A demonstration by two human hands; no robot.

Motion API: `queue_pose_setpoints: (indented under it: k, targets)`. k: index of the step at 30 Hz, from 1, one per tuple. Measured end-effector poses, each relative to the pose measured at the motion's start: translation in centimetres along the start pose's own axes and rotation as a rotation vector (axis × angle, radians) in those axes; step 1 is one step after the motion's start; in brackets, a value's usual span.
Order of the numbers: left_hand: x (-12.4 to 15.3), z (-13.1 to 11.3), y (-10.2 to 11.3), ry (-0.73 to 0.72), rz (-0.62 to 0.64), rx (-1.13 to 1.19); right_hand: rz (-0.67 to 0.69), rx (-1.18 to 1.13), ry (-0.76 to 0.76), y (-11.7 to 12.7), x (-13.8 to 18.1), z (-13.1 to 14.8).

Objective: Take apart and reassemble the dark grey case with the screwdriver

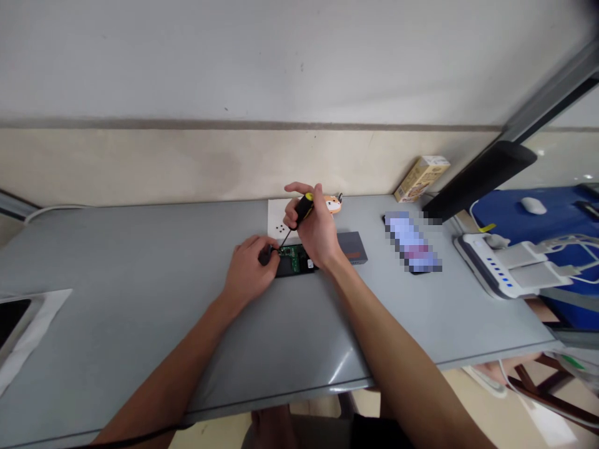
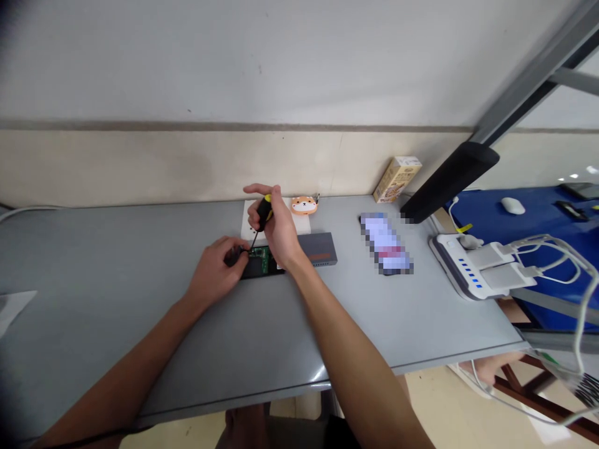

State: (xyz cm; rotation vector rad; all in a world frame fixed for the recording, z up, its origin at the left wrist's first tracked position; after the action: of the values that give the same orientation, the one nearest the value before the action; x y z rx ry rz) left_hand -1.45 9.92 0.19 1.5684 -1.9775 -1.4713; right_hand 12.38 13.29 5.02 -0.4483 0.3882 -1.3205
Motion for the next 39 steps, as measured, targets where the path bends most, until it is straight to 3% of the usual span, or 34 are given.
queue_pose_setpoints:
  k: [5, 13, 18, 22, 28, 32, 39]
  targets:
    - [0.1, 0.3, -0.1, 0.002, -0.01, 0.004, 0.011, 0.034, -0.001, 0.3, 0.0, 0.2]
    - [0.1, 0.0, -0.1, -0.001, -0.005, -0.008, -0.098, 0.177, 0.079, 0.7, 0.3, 0.5]
    - [0.2, -0.1, 0.3, -0.013, -0.026, 0.009, -0.025, 0.11, 0.06, 0.3, 0.3, 0.6]
    - [0.3, 0.0, 0.2, -0.023, -0.015, 0.014, -0.071, 0.078, 0.033, 0.9, 0.1, 0.3]
    - [0.3, -0.1, 0.1, -0.061, 0.022, 0.01, -0.137, 0.297, 0.153, 0.8, 0.2, 0.8]
    - [0.3, -0.5, 0.3, -0.109, 0.067, -0.005, -0.133, 0.294, 0.236, -0.1, 1.5, 3.0]
    - [0.9, -0.4, 0.6, -0.172, 0.178, 0.039, -0.357, 0.474, 0.426, 0.3, 6.2, 9.6]
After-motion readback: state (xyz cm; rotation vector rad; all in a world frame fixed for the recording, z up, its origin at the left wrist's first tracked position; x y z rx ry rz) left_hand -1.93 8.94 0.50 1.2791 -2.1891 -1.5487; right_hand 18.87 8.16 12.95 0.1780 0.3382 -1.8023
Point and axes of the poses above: each hand's wrist, its own x-axis away from the middle knuckle, its own y-axis out of the back of the hand, z = x × y, the point moved 8 cm from there along -x, towards the middle knuckle, and after that the axes turned 15 degrees about -y, right-handed, at the moved point
